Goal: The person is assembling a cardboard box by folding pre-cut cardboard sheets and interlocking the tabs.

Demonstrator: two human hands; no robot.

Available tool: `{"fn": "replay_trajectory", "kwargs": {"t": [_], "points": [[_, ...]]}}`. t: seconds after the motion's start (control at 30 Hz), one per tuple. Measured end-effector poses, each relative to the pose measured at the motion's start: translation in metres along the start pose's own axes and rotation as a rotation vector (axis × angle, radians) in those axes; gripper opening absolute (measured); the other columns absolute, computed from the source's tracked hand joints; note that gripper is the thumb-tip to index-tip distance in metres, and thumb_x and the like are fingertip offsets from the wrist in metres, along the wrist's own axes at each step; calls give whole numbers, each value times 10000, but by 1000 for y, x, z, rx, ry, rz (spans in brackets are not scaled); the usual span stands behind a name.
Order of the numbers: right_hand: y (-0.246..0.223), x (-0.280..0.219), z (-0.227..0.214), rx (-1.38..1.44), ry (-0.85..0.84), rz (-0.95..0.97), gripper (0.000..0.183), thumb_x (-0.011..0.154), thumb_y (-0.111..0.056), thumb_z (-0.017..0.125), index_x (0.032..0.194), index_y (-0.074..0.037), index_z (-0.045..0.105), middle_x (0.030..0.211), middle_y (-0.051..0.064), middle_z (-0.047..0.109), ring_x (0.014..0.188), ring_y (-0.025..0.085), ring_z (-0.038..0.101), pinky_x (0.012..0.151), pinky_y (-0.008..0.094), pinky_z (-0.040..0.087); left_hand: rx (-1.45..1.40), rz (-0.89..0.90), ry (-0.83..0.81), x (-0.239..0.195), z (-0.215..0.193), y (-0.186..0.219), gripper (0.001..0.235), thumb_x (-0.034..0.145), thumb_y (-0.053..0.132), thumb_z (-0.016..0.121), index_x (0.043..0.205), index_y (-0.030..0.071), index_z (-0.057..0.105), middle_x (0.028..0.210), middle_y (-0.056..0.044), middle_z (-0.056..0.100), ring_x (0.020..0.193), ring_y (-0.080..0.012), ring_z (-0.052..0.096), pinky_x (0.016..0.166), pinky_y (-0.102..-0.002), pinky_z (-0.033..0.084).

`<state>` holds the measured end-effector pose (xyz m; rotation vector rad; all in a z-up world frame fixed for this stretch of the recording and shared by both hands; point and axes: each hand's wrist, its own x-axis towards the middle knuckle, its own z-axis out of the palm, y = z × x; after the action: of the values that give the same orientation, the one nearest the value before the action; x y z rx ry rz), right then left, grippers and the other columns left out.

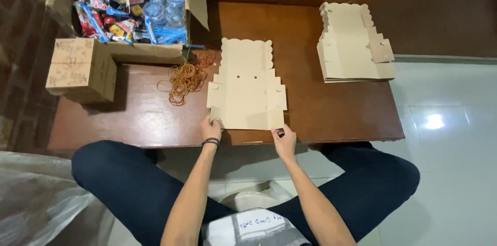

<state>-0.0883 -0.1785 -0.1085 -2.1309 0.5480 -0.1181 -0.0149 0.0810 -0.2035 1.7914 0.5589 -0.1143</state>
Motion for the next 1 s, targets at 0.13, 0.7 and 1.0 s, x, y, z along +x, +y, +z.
{"fn": "replay_trajectory", "kwargs": {"t": [0.13, 0.7, 1.0], "points": [[-1, 11, 4, 42, 7, 16, 229, 921, -210, 755, 783, -60, 650, 756, 119, 741, 739, 204, 675, 643, 336, 535, 23, 26, 19, -14, -2, 11, 348, 1032, 211, 539, 1346, 98, 638, 1330, -141, 651, 1248, -299, 613, 1052, -455, 545], [-40, 8, 21, 176, -8, 89, 432, 1003, -197, 658, 1383, 1, 610, 1334, 245, 653, 1286, 380, 590, 1047, 528, 506, 371, 342, -138, -46, -30, 55, 542, 941, 240, 709, 1426, 63, 543, 1353, -161, 612, 1326, -314, 544, 1140, -473, 465], [-46, 19, 12, -149, -184, -216, 549, 963, -349, 708, 1408, -46, 604, 1187, 133, 622, 1156, 343, 625, 1040, 471, 445, 1004, 587, -360, -33, -43, 86, 679, 926, 418, 625, 1520, 164, 418, 1461, -21, 472, 1372, -195, 435, 967, -326, 604]]}}
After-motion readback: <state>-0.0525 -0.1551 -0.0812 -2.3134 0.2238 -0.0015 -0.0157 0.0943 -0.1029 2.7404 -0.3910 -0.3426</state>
